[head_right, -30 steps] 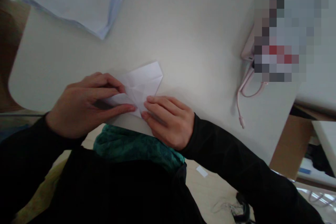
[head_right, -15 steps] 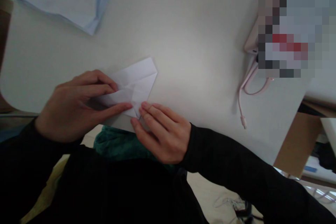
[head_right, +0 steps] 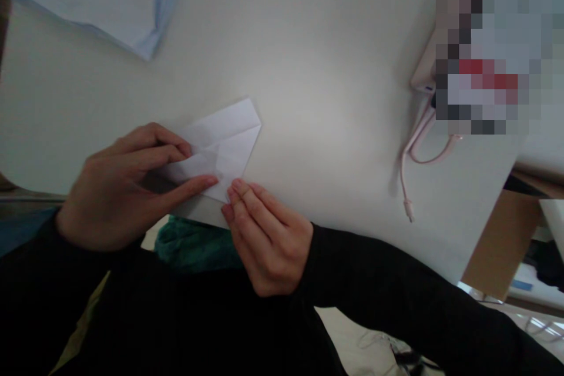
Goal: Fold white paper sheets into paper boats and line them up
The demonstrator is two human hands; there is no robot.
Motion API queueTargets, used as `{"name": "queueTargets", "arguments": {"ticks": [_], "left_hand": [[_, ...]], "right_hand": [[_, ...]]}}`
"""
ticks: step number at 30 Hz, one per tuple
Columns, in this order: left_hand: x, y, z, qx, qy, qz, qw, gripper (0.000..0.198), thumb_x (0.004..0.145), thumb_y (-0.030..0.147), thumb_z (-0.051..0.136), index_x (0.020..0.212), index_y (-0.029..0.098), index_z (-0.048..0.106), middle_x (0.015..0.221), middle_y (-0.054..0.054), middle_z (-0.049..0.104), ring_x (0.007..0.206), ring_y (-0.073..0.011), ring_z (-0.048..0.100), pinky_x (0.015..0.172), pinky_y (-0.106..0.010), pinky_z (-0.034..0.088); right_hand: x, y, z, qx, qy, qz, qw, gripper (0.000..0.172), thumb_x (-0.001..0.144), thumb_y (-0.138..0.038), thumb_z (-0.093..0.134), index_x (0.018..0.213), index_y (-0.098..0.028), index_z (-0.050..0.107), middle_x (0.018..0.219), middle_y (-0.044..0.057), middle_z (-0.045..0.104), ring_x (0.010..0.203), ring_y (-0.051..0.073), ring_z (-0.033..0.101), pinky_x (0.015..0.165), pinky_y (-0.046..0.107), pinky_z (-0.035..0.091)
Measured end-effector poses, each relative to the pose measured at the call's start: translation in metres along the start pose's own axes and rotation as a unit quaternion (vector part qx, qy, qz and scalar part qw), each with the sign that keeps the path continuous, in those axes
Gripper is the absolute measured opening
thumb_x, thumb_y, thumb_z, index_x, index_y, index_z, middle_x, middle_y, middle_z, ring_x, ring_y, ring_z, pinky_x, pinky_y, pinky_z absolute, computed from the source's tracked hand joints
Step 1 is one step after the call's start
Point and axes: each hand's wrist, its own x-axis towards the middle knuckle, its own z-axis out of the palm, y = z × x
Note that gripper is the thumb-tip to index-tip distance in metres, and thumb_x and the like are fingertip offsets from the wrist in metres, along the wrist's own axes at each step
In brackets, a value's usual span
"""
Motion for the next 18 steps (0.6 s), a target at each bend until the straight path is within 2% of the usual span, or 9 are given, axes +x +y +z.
{"name": "queueTargets", "arguments": {"ticks": [10,18], "left_hand": [[-0.0007,-0.0005,0.0012,-0.007,-0.003,-0.014,1.0,0.02,0.081,0.047,0.058,0.075,0.028,0.059,0.09,-0.002,0.059,0.087,-0.0241,0.058,0.072,-0.044,0.048],[0.001,0.0014,-0.0014,-0.022,0.009,-0.04,0.999,0.023,0.077,0.048,0.06,0.071,0.026,0.062,0.088,-0.001,0.057,0.076,-0.0189,0.057,0.068,-0.038,0.049]], "right_hand": [[0.0015,-0.0004,0.0012,0.011,0.015,0.027,0.999,0.029,0.09,-0.014,0.048,0.113,-0.001,0.062,0.119,0.02,0.065,0.126,0.029,0.051,0.101,0.043,0.052],[0.0033,0.0032,0.0012,-0.003,0.022,0.014,1.0,0.031,0.088,-0.014,0.053,0.114,-0.001,0.063,0.117,0.017,0.067,0.122,0.027,0.055,0.103,0.039,0.051]]}}
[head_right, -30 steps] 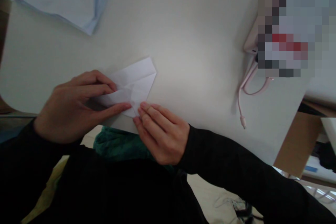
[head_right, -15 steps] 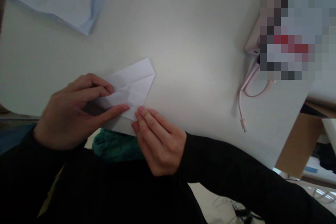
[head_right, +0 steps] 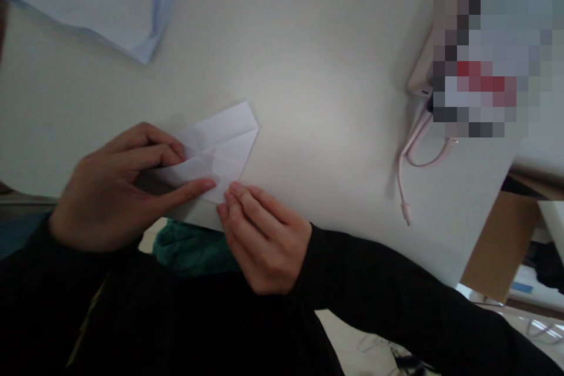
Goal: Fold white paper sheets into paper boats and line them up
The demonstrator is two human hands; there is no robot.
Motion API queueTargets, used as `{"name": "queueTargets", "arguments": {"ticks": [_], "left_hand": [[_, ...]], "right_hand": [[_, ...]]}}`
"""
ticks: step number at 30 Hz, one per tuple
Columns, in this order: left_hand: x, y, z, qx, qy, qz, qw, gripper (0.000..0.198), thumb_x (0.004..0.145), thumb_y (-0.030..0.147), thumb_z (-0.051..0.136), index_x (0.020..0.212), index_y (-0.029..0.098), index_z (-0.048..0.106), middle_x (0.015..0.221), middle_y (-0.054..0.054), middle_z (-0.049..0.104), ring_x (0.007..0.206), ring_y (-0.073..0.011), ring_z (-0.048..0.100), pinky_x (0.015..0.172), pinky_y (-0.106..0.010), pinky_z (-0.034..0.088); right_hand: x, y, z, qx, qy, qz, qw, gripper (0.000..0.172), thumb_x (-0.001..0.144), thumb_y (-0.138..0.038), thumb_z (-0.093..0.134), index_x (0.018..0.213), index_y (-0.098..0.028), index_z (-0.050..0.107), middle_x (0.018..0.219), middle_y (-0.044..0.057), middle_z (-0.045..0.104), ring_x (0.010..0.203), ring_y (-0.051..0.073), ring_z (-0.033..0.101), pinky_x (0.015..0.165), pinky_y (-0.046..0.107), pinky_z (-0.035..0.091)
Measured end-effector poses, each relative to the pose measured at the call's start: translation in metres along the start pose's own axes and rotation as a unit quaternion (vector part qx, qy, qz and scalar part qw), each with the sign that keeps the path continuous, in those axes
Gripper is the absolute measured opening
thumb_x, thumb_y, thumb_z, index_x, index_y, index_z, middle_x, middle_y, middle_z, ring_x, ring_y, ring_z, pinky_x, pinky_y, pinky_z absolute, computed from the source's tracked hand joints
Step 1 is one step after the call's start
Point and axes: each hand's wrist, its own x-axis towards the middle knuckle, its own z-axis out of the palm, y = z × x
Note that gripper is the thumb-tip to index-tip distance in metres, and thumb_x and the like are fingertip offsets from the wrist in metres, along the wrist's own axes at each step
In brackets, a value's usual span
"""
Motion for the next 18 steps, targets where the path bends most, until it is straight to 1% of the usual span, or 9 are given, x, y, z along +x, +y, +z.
{"name": "queueTargets", "arguments": {"ticks": [8,13,18], "left_hand": [[0.0026,0.0026,-0.0028,0.022,0.037,-0.026,0.999,0.023,0.077,0.047,0.061,0.076,0.024,0.067,0.095,-0.003,0.059,0.079,-0.0195,0.058,0.07,-0.04,0.051],[0.0047,0.0015,-0.0031,0.025,0.034,-0.021,0.999,0.025,0.077,0.047,0.062,0.074,0.023,0.066,0.095,-0.003,0.059,0.077,-0.0176,0.057,0.064,-0.036,0.049],[0.0072,0.0034,-0.0015,0.036,0.035,-0.038,0.998,0.027,0.079,0.048,0.06,0.078,0.021,0.066,0.092,-0.003,0.058,0.067,-0.0149,0.053,0.058,-0.035,0.046]], "right_hand": [[0.0002,-0.0021,0.0032,-0.005,0.022,0.007,1.0,0.032,0.085,-0.014,0.055,0.112,0.001,0.064,0.115,0.017,0.068,0.117,0.029,0.059,0.102,0.038,0.051],[0.0005,-0.0025,0.0038,-0.009,0.022,0.011,1.0,0.03,0.087,-0.015,0.052,0.111,-0.002,0.065,0.114,0.015,0.068,0.117,0.027,0.059,0.101,0.038,0.052],[0.0022,-0.0015,0.0024,-0.008,0.022,0.008,1.0,0.029,0.087,-0.014,0.052,0.11,-0.001,0.065,0.111,0.014,0.07,0.115,0.028,0.06,0.1,0.037,0.052]]}}
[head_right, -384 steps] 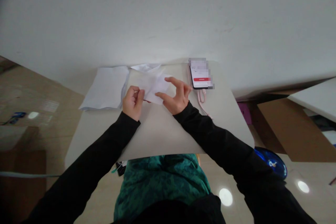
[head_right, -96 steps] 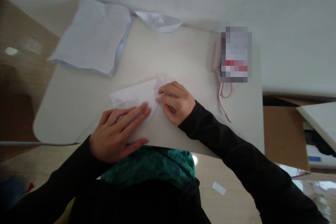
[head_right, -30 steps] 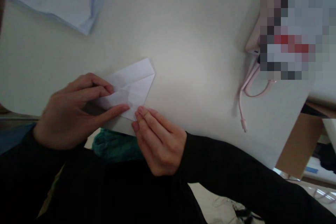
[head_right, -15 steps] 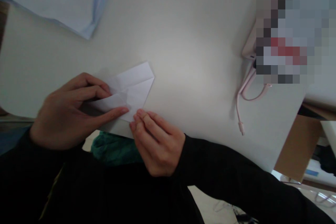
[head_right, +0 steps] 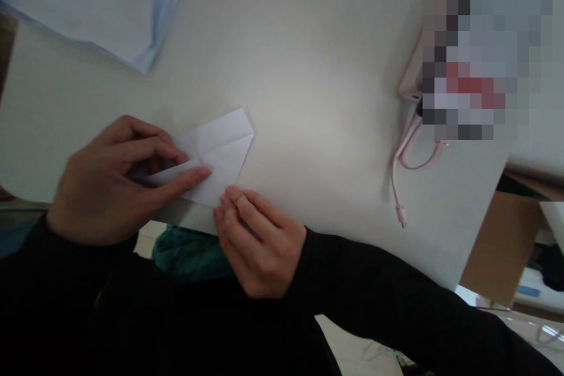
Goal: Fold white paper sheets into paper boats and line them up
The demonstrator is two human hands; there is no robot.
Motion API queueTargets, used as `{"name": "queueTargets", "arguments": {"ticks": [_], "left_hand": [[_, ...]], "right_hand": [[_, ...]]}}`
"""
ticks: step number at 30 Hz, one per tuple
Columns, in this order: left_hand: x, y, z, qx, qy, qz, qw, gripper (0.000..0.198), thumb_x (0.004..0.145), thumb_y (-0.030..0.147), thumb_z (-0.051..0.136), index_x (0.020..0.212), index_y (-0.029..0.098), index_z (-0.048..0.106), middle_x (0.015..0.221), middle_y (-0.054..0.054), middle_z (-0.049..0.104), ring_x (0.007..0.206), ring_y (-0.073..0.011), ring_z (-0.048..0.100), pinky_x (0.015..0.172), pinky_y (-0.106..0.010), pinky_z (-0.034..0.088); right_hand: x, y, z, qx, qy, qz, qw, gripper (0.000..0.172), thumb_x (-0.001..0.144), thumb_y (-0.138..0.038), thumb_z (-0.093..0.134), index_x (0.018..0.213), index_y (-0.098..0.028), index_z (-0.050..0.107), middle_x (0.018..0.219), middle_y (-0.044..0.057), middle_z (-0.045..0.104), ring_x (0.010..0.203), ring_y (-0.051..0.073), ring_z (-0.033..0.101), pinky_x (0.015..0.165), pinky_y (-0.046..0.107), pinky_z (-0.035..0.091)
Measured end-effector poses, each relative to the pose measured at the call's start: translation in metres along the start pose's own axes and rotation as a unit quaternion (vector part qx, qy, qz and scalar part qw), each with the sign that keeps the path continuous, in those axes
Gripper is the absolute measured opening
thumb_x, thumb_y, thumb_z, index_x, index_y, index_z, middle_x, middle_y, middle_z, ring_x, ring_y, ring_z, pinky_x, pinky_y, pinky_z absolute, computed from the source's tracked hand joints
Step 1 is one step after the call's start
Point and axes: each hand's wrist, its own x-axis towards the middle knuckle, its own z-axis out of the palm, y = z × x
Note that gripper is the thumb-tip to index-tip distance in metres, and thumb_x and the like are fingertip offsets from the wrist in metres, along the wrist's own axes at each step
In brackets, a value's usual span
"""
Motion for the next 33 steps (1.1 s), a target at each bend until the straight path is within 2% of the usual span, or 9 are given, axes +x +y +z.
{"name": "queueTargets", "arguments": {"ticks": [10,16,19,23,27,33], "left_hand": [[0.003,-0.003,-0.002,0.009,0.014,0.008,1.0,0.029,0.077,0.05,0.063,0.072,0.021,0.067,0.086,-0.001,0.058,0.057,-0.0098,0.049,0.051,-0.031,0.045],[0.005,-0.005,-0.001,0.006,0.0,0.024,1.0,0.031,0.08,0.051,0.056,0.078,0.024,0.069,0.096,-0.002,0.061,0.085,-0.0218,0.061,0.069,-0.041,0.05],[0.008,-0.006,-0.001,0.011,-0.009,0.026,1.0,0.032,0.08,0.052,0.055,0.076,0.023,0.068,0.096,-0.003,0.061,0.089,-0.0237,0.061,0.072,-0.042,0.05],[0.011,-0.009,-0.002,0.018,-0.025,0.026,0.999,0.036,0.078,0.055,0.058,0.07,0.021,0.065,0.086,-0.003,0.058,0.074,-0.0188,0.058,0.062,-0.038,0.048],[0.013,-0.011,-0.002,0.036,-0.027,0.046,0.998,0.035,0.077,0.055,0.06,0.066,0.021,0.062,0.077,-0.001,0.053,0.056,-0.0112,0.046,0.053,-0.033,0.043],[0.015,-0.013,-0.002,0.038,-0.035,0.048,0.998,0.034,0.076,0.052,0.064,0.065,0.02,0.062,0.076,-0.001,0.052,0.054,-0.0104,0.045,0.053,-0.032,0.041]], "right_hand": [[0.002,0.004,0.0,-0.008,-0.012,-0.015,1.0,0.027,0.089,-0.017,0.054,0.11,-0.004,0.066,0.111,0.011,0.07,0.115,0.024,0.061,0.099,0.034,0.053],[0.001,0.004,0.0,-0.01,-0.009,-0.015,1.0,0.028,0.088,-0.017,0.054,0.111,-0.005,0.065,0.111,0.011,0.07,0.116,0.024,0.06,0.1,0.034,0.052],[0.001,0.005,0.001,-0.013,-0.014,-0.016,1.0,0.028,0.088,-0.018,0.053,0.111,-0.006,0.066,0.113,0.009,0.07,0.116,0.024,0.06,0.1,0.033,0.05],[0.001,0.003,0.004,0.022,-0.015,0.006,1.0,0.028,0.089,-0.015,0.049,0.11,-0.006,0.065,0.123,0.013,0.064,0.123,0.023,0.055,0.103,0.035,0.047],[0.002,0.002,0.006,0.056,-0.022,0.014,0.998,0.027,0.089,-0.013,0.046,0.108,-0.008,0.065,0.129,0.014,0.06,0.128,0.021,0.05,0.105,0.036,0.046],[0.007,0.006,0.006,0.072,-0.019,0.008,0.997,0.032,0.089,-0.019,0.051,0.115,-0.005,0.062,0.123,0.016,0.064,0.125,0.023,0.053,0.107,0.041,0.045]]}}
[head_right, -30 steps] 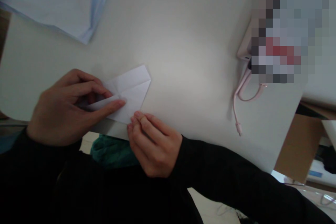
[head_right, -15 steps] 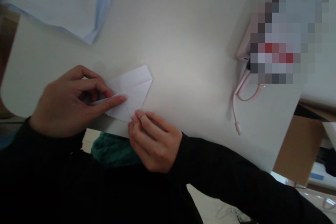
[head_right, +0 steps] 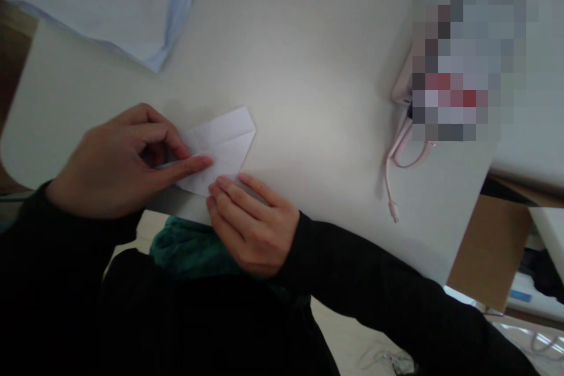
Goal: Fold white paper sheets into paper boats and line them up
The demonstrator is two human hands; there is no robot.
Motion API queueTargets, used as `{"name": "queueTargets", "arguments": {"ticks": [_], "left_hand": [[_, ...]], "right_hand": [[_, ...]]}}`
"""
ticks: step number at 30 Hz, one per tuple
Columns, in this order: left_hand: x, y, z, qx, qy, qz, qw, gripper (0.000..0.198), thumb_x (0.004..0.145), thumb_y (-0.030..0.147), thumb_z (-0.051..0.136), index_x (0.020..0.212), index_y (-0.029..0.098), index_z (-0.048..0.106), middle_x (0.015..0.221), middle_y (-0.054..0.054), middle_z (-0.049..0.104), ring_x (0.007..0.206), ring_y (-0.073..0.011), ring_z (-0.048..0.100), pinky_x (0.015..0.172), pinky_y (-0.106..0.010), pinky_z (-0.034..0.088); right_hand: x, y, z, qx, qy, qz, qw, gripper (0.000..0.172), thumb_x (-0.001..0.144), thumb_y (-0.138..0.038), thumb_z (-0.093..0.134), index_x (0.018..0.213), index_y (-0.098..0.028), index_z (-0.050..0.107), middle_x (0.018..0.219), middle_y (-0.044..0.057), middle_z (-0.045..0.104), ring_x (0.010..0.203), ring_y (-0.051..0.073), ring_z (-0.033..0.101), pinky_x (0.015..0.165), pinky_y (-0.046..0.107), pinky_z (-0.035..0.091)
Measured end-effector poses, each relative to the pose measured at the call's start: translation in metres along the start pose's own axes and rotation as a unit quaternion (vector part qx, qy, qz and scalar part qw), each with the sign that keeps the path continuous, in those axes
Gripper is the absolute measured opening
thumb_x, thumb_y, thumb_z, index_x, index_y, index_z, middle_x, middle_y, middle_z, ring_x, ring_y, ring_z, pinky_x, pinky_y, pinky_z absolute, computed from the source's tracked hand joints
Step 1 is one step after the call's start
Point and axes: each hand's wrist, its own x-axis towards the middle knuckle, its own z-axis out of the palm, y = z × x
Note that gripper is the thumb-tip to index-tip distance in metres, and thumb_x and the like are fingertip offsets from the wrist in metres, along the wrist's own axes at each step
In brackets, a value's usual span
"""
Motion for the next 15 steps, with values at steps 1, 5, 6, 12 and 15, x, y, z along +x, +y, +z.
{"name": "queueTargets", "arguments": {"ticks": [1,5,6,12,15], "left_hand": [[0.0,0.0,0.0,-0.001,0.001,0.002,1.0,0.033,0.076,0.051,0.064,0.066,0.019,0.062,0.076,0.0,0.052,0.054,-0.0101,0.045,0.053,-0.032,0.042],[-0.004,0.004,0.002,0.001,0.036,0.002,0.999,0.029,0.079,0.049,0.063,0.075,0.02,0.064,0.083,-0.001,0.058,0.067,-0.0138,0.054,0.064,-0.032,0.049],[-0.009,0.006,0.002,0.01,0.062,0.0,0.998,0.026,0.08,0.046,0.063,0.081,0.02,0.065,0.089,-0.002,0.06,0.077,-0.0171,0.058,0.072,-0.034,0.05],[-0.056,0.017,0.012,0.062,0.195,0.154,0.967,0.042,0.078,0.015,0.063,0.117,0.025,0.056,0.124,-0.007,0.061,0.113,-0.0245,0.059,0.095,-0.044,0.047],[-0.071,0.018,0.028,0.045,0.113,0.232,0.965,0.055,0.081,0.019,0.06,0.133,0.021,0.044,0.131,-0.01,0.059,0.124,-0.0236,0.054,0.101,-0.041,0.047]], "right_hand": [[0.001,0.001,0.0,0.004,-0.001,-0.007,1.0,0.032,0.089,-0.019,0.051,0.115,-0.005,0.061,0.121,0.016,0.065,0.125,0.023,0.053,0.107,0.042,0.045],[0.004,0.004,0.0,0.023,0.012,-0.021,0.999,0.032,0.087,-0.018,0.051,0.112,-0.002,0.062,0.117,0.018,0.066,0.125,0.025,0.053,0.107,0.042,0.046],[0.004,0.004,0.0,0.024,0.014,-0.02,0.999,0.032,0.087,-0.018,0.051,0.112,-0.002,0.063,0.117,0.018,0.066,0.124,0.025,0.053,0.106,0.042,0.046],[0.002,0.004,0.002,0.022,0.02,-0.018,0.999,0.032,0.085,-0.015,0.049,0.112,-0.005,0.063,0.118,0.015,0.066,0.123,0.025,0.055,0.104,0.043,0.049],[0.003,0.004,0.004,0.019,0.029,-0.023,0.999,0.031,0.083,-0.015,0.05,0.107,-0.002,0.065,0.113,0.017,0.068,0.121,0.026,0.056,0.105,0.041,0.049]]}}
